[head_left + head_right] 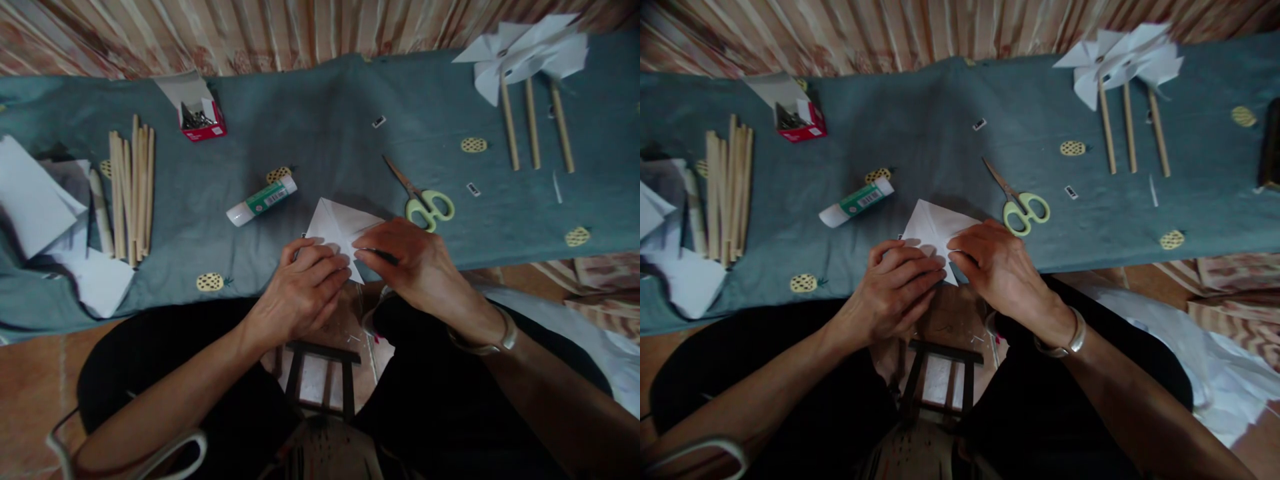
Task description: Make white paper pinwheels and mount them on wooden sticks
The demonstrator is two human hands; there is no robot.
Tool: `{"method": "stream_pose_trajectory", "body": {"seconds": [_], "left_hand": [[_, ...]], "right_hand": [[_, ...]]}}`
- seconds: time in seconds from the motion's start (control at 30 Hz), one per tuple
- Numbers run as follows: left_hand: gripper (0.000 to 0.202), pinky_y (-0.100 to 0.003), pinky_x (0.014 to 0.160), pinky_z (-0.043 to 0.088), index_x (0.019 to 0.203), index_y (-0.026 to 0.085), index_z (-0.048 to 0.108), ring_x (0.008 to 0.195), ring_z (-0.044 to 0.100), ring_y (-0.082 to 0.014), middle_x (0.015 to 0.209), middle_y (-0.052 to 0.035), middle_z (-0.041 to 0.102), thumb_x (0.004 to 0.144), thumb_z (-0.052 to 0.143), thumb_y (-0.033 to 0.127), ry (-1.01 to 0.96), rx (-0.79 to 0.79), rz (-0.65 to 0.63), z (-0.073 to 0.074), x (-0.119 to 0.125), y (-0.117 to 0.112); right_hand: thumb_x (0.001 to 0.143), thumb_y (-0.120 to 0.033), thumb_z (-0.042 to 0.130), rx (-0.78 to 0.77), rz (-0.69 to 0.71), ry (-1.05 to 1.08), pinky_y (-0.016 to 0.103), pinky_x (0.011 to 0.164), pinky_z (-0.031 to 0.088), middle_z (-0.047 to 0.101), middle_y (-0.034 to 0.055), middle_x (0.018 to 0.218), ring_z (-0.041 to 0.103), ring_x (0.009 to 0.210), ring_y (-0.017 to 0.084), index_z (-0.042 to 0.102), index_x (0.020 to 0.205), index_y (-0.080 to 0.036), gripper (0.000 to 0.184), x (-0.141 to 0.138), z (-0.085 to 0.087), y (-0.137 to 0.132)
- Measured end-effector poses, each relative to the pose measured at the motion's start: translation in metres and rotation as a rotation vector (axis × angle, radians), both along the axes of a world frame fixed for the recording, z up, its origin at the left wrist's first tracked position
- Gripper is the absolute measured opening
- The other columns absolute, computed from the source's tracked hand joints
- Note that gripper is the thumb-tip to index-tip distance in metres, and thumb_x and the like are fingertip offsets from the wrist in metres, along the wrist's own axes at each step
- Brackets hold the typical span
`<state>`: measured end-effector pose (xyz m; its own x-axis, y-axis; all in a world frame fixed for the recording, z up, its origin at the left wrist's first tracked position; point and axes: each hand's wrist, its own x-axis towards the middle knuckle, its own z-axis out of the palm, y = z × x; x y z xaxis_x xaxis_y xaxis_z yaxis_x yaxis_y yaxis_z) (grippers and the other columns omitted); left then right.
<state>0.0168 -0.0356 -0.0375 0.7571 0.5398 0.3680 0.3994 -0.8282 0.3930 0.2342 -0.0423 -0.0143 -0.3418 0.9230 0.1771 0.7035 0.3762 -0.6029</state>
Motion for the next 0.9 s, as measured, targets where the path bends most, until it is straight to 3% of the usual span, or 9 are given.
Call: {"method": "stream_pose_trajectory", "body": {"seconds": [0.27,0.9], "left_hand": [[0.026,-0.050,0.107,0.035,0.116,0.017,0.061,0.113,0.057,-0.0250,0.116,-0.0059,0.070,0.090,0.054,0.017,-0.045,-0.048,-0.004,-0.0003,0.0007,-0.0010],[0.024,-0.048,0.107,0.037,0.113,0.017,0.065,0.109,0.057,-0.0226,0.115,-0.0042,0.072,0.090,0.057,0.020,0.002,-0.006,0.000,0.0012,0.0009,0.0003]], "right_hand": [[0.097,-0.025,0.052,-0.014,0.062,-0.060,0.037,0.081,0.050,0.072,0.0038,0.089,0.064,0.084,0.021,0.069,0.092,-0.024,0.018,0.0008,0.0019,-0.0004],[0.100,-0.025,0.046,0.016,0.120,-0.176,0.037,0.080,0.050,0.068,0.0076,0.091,0.058,0.088,0.022,0.068,0.090,-0.019,0.025,-0.0010,0.0074,-0.0012]]}}
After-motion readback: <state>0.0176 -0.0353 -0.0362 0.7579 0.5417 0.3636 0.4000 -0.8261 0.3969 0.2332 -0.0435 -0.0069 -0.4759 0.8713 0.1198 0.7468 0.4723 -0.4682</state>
